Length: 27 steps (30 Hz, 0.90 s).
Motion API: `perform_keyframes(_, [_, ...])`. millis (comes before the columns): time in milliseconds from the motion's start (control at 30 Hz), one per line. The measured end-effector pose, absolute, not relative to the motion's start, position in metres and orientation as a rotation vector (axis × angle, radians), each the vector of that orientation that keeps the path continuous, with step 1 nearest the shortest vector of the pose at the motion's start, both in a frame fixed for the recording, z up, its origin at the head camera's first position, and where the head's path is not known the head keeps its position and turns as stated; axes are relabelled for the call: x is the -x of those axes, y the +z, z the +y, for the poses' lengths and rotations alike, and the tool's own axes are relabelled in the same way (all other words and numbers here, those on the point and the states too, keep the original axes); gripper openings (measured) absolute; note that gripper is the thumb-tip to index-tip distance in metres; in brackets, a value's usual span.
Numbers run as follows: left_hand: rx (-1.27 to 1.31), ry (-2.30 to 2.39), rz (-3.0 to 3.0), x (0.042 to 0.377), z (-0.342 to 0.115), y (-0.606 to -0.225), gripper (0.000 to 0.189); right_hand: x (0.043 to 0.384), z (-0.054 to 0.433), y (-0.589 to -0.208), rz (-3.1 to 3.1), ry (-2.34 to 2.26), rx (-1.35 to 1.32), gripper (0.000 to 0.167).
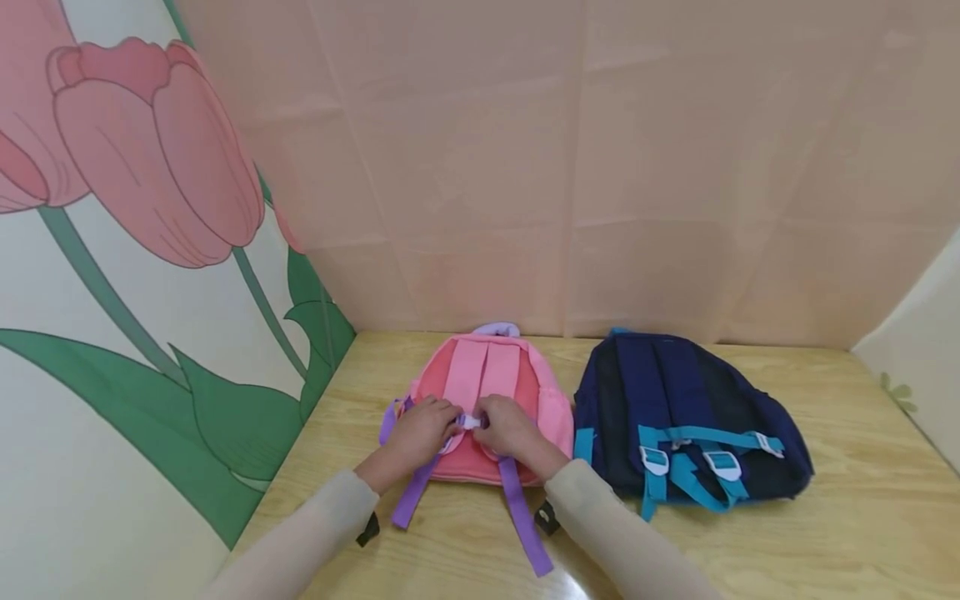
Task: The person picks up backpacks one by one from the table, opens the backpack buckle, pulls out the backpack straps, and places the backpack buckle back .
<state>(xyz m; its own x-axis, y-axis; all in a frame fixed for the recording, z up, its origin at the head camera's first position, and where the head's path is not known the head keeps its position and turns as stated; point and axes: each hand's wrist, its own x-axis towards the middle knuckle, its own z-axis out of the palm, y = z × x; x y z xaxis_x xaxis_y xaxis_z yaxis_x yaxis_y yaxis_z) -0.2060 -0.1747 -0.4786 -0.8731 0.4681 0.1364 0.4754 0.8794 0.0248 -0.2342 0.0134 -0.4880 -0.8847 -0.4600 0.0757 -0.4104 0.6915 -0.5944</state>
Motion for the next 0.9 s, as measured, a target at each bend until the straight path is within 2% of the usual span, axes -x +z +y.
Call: perform_keyframes(900, [0.674, -0.187, -2.978, 0.2052, -0.1779, -0.475, 0.028, 0.2323, 0.0171, -0.4811, 2.806, -0.931, 0.692, 0.008])
